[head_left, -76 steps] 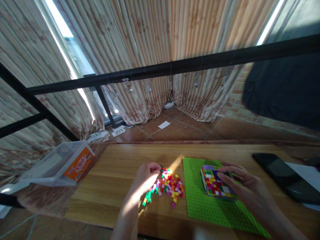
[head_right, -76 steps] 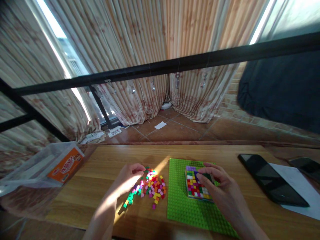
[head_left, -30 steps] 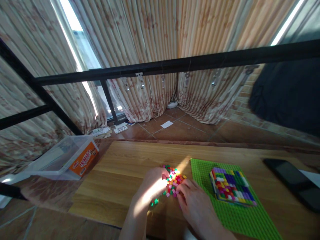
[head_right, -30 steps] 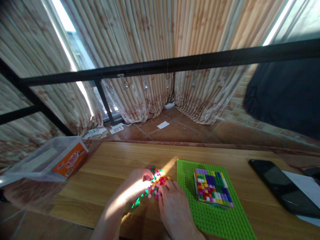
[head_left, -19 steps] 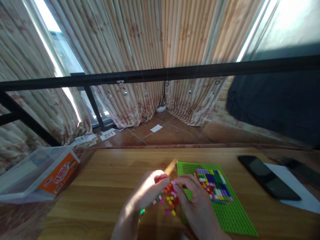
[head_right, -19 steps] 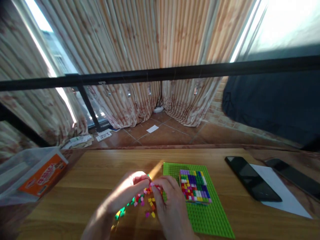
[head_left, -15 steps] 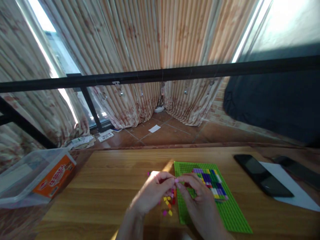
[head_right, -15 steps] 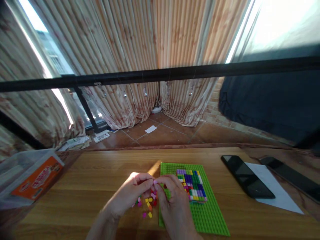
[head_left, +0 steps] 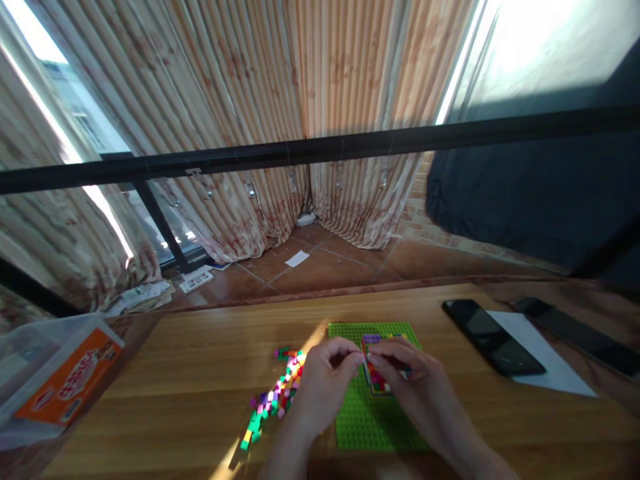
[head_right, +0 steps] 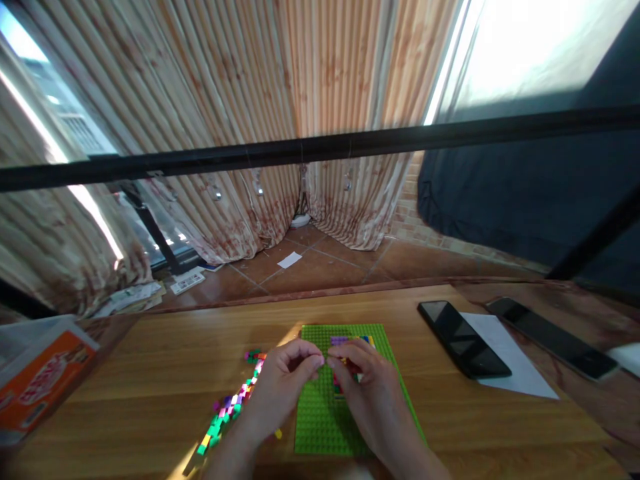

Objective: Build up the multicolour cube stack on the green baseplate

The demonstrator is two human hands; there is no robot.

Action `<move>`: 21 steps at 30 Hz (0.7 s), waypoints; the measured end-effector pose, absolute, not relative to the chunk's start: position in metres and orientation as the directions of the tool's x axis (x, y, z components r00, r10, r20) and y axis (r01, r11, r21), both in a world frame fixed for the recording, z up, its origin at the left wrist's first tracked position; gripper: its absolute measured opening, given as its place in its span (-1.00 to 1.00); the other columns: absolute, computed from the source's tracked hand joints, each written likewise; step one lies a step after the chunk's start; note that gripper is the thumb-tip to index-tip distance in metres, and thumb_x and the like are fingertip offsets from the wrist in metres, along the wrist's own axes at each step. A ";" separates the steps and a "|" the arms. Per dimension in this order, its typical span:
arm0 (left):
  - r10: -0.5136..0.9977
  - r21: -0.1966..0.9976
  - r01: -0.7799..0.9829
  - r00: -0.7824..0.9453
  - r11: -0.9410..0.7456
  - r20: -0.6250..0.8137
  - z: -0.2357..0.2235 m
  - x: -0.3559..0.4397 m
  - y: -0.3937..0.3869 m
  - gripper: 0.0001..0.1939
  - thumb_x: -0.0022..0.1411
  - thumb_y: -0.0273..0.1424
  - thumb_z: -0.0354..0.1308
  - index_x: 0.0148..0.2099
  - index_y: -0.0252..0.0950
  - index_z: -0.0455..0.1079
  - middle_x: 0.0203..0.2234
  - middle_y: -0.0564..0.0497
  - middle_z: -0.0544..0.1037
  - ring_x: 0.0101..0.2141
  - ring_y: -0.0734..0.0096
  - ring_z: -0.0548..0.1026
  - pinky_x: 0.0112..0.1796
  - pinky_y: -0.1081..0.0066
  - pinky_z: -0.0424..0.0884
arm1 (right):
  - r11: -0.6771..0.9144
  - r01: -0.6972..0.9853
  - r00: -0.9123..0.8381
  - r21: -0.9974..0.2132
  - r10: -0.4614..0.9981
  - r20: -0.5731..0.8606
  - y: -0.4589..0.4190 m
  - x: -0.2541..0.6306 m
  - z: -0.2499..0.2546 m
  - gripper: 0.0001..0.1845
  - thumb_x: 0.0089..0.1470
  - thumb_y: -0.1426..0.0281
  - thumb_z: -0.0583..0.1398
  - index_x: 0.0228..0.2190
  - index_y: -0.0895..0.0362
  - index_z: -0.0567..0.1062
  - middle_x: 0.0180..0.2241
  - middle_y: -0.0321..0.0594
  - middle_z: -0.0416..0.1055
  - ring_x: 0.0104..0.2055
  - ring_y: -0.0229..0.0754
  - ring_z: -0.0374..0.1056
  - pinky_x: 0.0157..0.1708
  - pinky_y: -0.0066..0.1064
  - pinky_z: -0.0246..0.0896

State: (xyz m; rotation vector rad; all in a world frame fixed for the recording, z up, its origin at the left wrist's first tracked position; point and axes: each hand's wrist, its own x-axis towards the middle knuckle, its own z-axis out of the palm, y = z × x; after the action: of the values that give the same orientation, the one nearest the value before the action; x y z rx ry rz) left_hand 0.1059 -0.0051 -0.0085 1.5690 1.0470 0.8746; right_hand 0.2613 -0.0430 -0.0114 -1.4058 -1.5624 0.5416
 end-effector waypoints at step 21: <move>0.891 0.814 0.408 0.366 -0.413 0.269 -0.022 0.134 -0.012 -0.83 0.21 -0.45 0.07 -0.39 -0.23 0.47 -0.44 0.05 0.48 -0.35 0.46 0.43 -0.30 0.48 0.30 | 0.205 0.714 0.040 -0.669 0.943 0.331 -0.037 0.295 -0.029 -0.89 0.00 0.35 0.21 -0.51 -0.03 0.55 -0.38 -0.29 0.40 -0.30 -0.20 0.35 -0.31 -0.35 0.24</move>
State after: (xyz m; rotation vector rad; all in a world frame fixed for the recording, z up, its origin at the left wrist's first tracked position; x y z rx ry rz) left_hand 0.1335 -0.0121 -0.0224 1.9792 1.1209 0.9543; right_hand 0.2953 -0.0366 -0.0293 -1.5635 -1.7266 0.3833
